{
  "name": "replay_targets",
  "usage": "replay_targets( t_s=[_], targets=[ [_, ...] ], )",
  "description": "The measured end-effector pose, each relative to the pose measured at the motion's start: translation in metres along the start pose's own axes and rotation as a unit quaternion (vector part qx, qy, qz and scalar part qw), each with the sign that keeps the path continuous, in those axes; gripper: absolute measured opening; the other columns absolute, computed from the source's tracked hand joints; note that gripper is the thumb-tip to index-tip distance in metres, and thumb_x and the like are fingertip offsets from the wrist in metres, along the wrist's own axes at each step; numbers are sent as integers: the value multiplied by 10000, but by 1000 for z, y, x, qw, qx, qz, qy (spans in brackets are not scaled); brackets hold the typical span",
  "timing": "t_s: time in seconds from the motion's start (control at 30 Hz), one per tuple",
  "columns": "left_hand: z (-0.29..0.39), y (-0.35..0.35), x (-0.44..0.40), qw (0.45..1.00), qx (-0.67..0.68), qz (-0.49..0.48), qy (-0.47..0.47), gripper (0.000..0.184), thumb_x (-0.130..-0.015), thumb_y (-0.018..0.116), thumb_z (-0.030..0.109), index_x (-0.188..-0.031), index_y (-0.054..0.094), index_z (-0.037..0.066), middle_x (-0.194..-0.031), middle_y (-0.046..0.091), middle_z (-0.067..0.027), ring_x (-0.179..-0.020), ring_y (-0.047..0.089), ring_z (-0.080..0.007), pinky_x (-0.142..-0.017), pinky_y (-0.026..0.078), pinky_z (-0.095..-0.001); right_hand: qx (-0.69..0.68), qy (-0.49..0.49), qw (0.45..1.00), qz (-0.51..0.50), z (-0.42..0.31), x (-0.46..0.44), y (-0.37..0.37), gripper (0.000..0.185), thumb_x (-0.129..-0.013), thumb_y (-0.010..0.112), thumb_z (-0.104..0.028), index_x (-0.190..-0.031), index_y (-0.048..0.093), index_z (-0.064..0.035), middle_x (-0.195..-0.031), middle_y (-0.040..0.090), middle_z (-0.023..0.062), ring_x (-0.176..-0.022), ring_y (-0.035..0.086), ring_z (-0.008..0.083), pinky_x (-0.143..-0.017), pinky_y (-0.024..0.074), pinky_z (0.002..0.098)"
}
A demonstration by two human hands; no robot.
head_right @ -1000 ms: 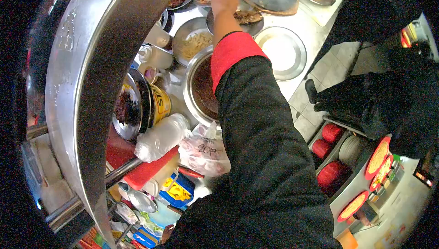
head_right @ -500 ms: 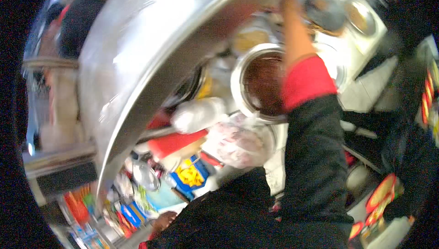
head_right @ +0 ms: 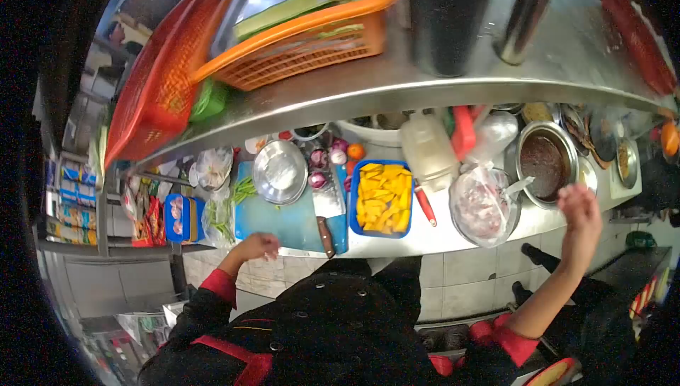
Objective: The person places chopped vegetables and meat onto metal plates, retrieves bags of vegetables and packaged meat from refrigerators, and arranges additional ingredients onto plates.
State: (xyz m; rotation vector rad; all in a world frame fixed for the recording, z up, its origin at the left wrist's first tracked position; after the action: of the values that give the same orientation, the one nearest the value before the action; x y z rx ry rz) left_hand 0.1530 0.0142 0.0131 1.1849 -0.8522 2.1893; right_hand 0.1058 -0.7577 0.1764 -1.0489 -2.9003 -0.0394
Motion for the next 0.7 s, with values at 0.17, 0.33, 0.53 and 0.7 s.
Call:
replay_targets(
  t_s=[0.17, 0.33, 0.53, 0.7],
  targets=[
    [-23, -59, -71, 947, 244, 206, 45, 320, -892, 696, 320, -968, 647, 13, -761, 677, -90, -565, 659, -183, -508, 542, -312, 10, 69, 981, -182, -7, 135, 143, 318, -906, 651, -65, -1212, 592, -4, -1025, 696, 92, -879, 682, 187, -720, 564, 298],
    [-3, -109, -110, 881, 208, 417, 86, 456, -857, 726, 388, -1049, 617, -11, -779, 663, -140, -487, 639, -239, -435, 510, -307, 1, 130, 936, -328, 21, 228, 253, 330, -929, 625, -54, -1250, 570, 3, -1040, 699, 126, -892, 695, 201, -712, 575, 307],
    [-23, -163, -187, 833, -224, 436, 257, 459, -858, 703, 337, -1099, 606, -41, -856, 691, -214, -723, 695, -347, -710, 568, -440, 28, 194, 897, -396, 124, 310, 337, 335, -954, 634, -136, -1273, 576, -53, -1006, 701, 67, -848, 672, 137, -693, 547, 278],
    [-14, -199, -86, 791, -67, 552, 255, 380, -911, 635, 330, -1104, 664, 4, -893, 710, -224, -835, 684, -370, -758, 518, -450, 56, 220, 879, -418, 178, 381, 357, 341, -943, 642, -152, -1264, 577, -57, -954, 685, 43, -807, 652, 114, -668, 535, 260]
  ],
)
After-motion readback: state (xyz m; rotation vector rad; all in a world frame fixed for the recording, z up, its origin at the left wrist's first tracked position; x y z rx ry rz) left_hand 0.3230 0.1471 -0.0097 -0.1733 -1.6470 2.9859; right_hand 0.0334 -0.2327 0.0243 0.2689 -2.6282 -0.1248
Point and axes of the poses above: each hand's wrist, its own x-axis away from the middle knuckle, its own y-axis out of the palm, z = x × y, the point moved 5 cm from there along -x, towards the middle knuckle
